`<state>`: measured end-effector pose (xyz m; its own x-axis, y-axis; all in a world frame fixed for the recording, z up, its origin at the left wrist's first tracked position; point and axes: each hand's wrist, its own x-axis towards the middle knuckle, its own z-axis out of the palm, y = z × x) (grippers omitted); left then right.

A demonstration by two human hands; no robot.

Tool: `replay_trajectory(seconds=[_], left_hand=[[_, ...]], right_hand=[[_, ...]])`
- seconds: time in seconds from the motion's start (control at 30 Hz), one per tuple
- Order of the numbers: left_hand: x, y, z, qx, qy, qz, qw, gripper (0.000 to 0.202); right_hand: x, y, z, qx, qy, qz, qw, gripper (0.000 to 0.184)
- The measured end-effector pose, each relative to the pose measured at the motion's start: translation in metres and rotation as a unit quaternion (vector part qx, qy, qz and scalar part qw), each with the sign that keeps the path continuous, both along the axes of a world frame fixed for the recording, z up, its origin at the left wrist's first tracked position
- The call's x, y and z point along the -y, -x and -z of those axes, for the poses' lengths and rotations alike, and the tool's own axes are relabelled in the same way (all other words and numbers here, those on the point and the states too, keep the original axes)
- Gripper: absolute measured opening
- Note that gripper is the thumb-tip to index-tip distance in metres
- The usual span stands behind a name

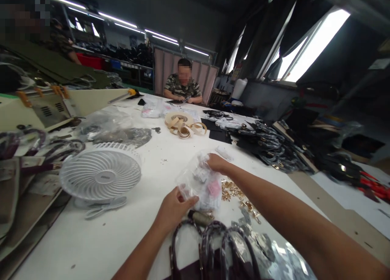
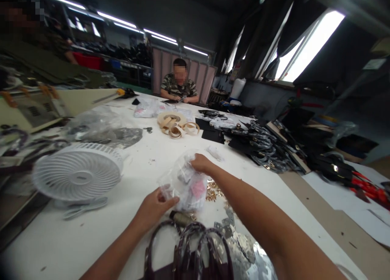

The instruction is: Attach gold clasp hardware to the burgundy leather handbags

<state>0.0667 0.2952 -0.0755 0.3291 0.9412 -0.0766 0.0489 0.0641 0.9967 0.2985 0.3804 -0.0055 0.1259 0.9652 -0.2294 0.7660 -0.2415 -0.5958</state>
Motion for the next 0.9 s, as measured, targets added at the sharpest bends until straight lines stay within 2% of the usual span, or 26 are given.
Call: replay_trajectory(seconds=[0.07,0.17,0.27,0.33,0.43,0.53,0.6,0.7,0.8,0.9], left_hand=[[0.008,-0.011,-0.006,-0.053,-0.055,0.002,0.997,0.02],[0.012,-0.033,-0.017,-0.08,-0.077,-0.018,0.994,0.026],[0.013,-0.059,-0.038,-0.074,-0.08,-0.011,0.994,0.029],[0.016,-0.081,-0.059,-0.071,-0.099,0.0,0.993,0.029],[0.027,-0.121,-0.102,-0.08,-0.154,0.018,0.985,0.029],[0.047,-0.169,-0.142,-0.076,-0.204,0.03,0.976,0.025],[0.061,-0.202,-0.158,-0.024,-0.176,0.044,0.983,0.023],[0.078,-0.249,-0.164,0.056,-0.099,0.067,0.991,0.027],[0.091,-0.282,-0.154,0.085,-0.056,0.081,0.991,0.037],[0.094,-0.298,-0.141,0.081,-0.035,0.094,0.992,0.041]], right_hand=[[0.014,-0.012,-0.004,-0.061,-0.019,0.023,0.998,0.035],[0.04,-0.027,-0.012,-0.162,-0.051,0.058,0.984,0.037],[0.076,-0.051,-0.021,-0.257,-0.102,0.101,0.956,0.04],[0.107,-0.072,-0.026,-0.308,-0.144,0.143,0.93,0.042],[0.162,-0.108,-0.024,-0.368,-0.199,0.226,0.88,0.046],[0.214,-0.143,-0.011,-0.424,-0.232,0.302,0.822,0.043],[0.243,-0.163,0.001,-0.458,-0.242,0.336,0.786,0.039],[0.271,-0.183,0.016,-0.51,-0.24,0.359,0.744,0.037],[0.28,-0.186,0.033,-0.554,-0.221,0.359,0.718,0.037],[0.279,-0.177,0.05,-0.581,-0.216,0.352,0.702,0.036]])
